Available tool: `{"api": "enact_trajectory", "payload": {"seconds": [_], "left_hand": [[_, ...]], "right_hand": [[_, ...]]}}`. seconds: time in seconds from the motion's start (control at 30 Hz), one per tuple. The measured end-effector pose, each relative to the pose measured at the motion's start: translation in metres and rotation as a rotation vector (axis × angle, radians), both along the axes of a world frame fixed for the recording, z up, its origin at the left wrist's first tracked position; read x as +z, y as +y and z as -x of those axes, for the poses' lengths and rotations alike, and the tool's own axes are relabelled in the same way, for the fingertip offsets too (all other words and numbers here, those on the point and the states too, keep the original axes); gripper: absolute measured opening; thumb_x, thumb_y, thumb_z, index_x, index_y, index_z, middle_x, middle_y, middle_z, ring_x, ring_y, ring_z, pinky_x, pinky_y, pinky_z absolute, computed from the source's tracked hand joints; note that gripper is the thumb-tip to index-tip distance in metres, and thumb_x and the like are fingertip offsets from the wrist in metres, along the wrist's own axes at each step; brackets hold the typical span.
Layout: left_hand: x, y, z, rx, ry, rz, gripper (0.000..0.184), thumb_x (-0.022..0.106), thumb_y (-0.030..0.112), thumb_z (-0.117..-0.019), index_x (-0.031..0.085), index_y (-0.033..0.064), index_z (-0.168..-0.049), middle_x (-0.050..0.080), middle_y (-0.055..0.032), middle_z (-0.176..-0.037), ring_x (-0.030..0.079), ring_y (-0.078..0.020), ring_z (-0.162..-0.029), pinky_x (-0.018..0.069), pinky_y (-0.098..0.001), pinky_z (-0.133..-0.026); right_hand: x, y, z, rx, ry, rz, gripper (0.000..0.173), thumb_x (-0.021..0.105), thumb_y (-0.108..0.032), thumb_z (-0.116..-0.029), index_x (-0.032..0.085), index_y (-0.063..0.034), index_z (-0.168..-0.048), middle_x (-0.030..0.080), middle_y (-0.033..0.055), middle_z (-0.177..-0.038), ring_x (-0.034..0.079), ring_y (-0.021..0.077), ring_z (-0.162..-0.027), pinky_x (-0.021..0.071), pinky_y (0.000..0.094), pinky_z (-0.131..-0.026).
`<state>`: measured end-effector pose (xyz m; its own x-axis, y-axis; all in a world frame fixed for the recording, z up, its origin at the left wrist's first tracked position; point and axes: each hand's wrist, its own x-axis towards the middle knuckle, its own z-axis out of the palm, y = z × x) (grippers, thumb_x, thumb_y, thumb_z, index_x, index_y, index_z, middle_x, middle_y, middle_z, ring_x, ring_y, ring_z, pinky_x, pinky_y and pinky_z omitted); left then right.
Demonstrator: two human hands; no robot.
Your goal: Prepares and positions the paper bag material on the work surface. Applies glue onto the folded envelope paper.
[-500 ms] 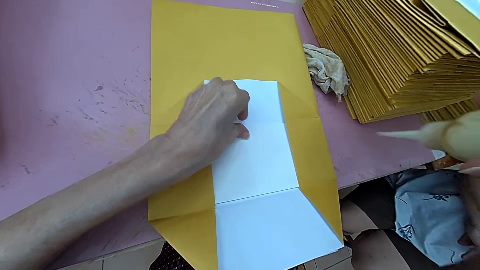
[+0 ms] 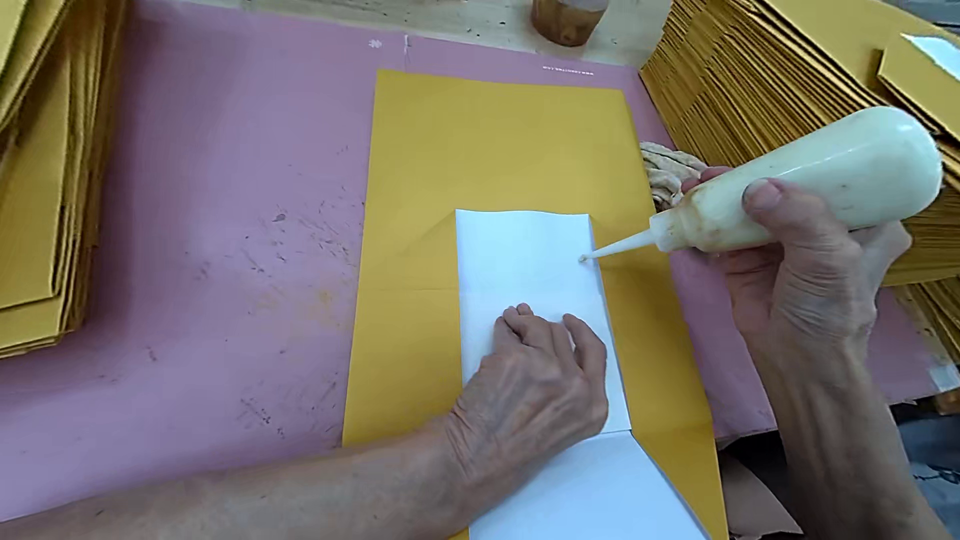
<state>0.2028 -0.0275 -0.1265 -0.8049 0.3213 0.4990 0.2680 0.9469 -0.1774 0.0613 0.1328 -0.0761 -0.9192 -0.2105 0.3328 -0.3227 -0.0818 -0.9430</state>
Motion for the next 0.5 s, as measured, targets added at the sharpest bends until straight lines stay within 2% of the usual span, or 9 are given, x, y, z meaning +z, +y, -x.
{"api": "enact_trajectory", "payload": {"seconds": [0.07,0.2,0.37,0.5], "left_hand": [[0.002,0.009,0.0,0.04,-0.032,0.073,0.031,0.046,-0.006,-0.0961,0.073,-0.0059,-0.11,0.062,-0.0146,-0.063,0.065,-0.0276,-0.055,0.0485,-0.033,-0.051],[0.002,0.022,0.001,0.083,-0.082,0.146,0.042,0.041,-0.007,-0.0963,0.07,-0.0023,-0.126,0.059,-0.0151,-0.058,0.061,-0.0299,-0.052,0.0458,-0.0352,-0.052],[0.002,0.024,0.0,0.098,-0.106,0.152,0.045,0.039,-0.006,-0.0973,0.068,0.0012,-0.131,0.059,-0.0153,-0.06,0.061,-0.0313,-0.053,0.0474,-0.0378,-0.056],[0.006,0.025,0.001,0.093,-0.156,0.179,0.049,0.036,-0.008,-0.0974,0.064,0.0018,-0.137,0.059,-0.0158,-0.06,0.061,-0.0318,-0.053,0.0487,-0.0401,-0.059]], "right_hand": [[0.001,-0.014,0.003,-0.027,0.003,-0.011,0.036,0.073,-0.008,-0.0862,0.053,-0.0149,-0.116,0.074,0.0005,-0.102,0.076,0.0189,-0.092,0.0662,0.0337,-0.076],[-0.003,-0.061,0.006,0.069,-0.14,0.013,0.03,0.074,-0.005,-0.0822,0.058,-0.0092,-0.107,0.076,0.0038,-0.09,0.076,0.0175,-0.081,0.0661,0.0329,-0.07],[-0.009,-0.096,0.03,0.031,-0.374,0.085,0.037,0.077,-0.006,-0.087,0.054,-0.0051,-0.116,0.073,0.0083,-0.09,0.075,0.0189,-0.077,0.0656,0.0325,-0.067],[-0.005,-0.078,0.032,-0.038,-0.259,0.005,0.032,0.073,-0.008,-0.0888,0.054,-0.0077,-0.115,0.074,0.0036,-0.091,0.076,0.0173,-0.08,0.0662,0.0328,-0.072]]}}
